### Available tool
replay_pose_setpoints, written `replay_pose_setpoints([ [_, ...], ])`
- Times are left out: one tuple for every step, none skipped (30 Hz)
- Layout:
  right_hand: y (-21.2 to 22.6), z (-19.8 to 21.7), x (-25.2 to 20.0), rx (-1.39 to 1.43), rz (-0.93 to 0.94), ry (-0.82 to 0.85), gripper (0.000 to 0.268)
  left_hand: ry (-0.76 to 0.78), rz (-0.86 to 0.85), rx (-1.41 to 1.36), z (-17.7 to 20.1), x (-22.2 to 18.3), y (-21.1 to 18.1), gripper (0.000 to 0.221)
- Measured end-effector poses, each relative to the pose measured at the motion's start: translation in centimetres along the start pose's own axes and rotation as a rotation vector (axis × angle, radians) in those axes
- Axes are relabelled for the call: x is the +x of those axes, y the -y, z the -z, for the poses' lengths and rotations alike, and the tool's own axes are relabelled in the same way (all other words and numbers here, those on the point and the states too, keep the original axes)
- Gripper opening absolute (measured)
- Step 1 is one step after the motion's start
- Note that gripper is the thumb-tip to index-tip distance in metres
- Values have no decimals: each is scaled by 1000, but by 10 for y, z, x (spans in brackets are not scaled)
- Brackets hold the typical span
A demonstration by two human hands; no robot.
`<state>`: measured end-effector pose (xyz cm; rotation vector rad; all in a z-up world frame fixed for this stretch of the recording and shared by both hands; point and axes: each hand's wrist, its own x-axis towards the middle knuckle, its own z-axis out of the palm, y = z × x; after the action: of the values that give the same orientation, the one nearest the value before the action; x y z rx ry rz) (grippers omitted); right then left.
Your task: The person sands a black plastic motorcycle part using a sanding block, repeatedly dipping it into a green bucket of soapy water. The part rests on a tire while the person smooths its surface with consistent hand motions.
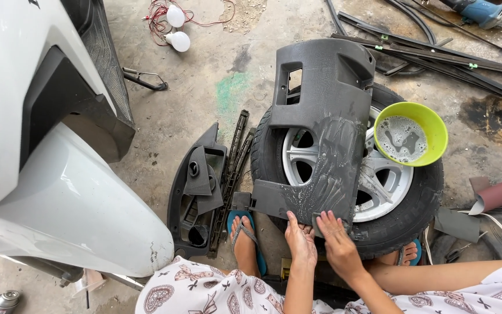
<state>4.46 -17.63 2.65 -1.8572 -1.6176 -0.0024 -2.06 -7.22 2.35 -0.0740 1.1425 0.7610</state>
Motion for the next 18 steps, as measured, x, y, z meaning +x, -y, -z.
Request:
replay_pose_setpoints([
  [-16,0,13,-1,-1,2,65,-1,2,0,-4,6,1,39],
  [-27,-1,19,-11,-218,-120,57,55,-6,-12,0,8,3,37],
  [-39,-1,25,-24,-436,-240,51,112,-14,-25,3,9,5,51],
  [-32,-2,22,-24,-436,-240,51,111,-15,-24,-2,-3,-2,51],
  [-25,-2,21,-23,-413,-208,58,70,1,-11,-8,-16,-9,50],
  [-22,-3,25,-24,-381,-186,65,41,13,1,-20,-26,-17,50],
  [-12,-2,23,-26,-375,-195,65,52,9,1,-18,-14,-13,50],
  [1,1,14,9,-217,-114,63,27,-8,5,-10,-5,-6,36],
  [14,3,5,45,-60,-32,61,2,-25,10,-3,4,2,35],
  [-2,-1,4,48,-65,-31,61,-2,-25,15,-8,-5,-5,35],
  [-17,-6,3,34,-291,-129,58,15,5,7,-14,-13,-12,35],
  [-33,-9,0,17,-517,-219,56,29,37,-4,-19,-24,-17,49],
  [-19,-8,4,18,-522,-213,56,22,39,-3,-17,-25,-18,49],
  [-7,-8,11,-12,-412,-214,59,14,40,-9,-19,-24,-20,52],
  [4,-7,19,-43,-302,-214,61,5,42,-15,-22,-23,-22,55],
  [6,-7,13,-45,-297,-219,61,12,40,-17,-19,-16,-17,55],
  [7,-7,6,39,-207,-129,66,8,5,3,-16,-8,-12,41],
  [13,-10,-4,129,-127,-36,72,-5,-31,31,-7,-1,-9,36],
])
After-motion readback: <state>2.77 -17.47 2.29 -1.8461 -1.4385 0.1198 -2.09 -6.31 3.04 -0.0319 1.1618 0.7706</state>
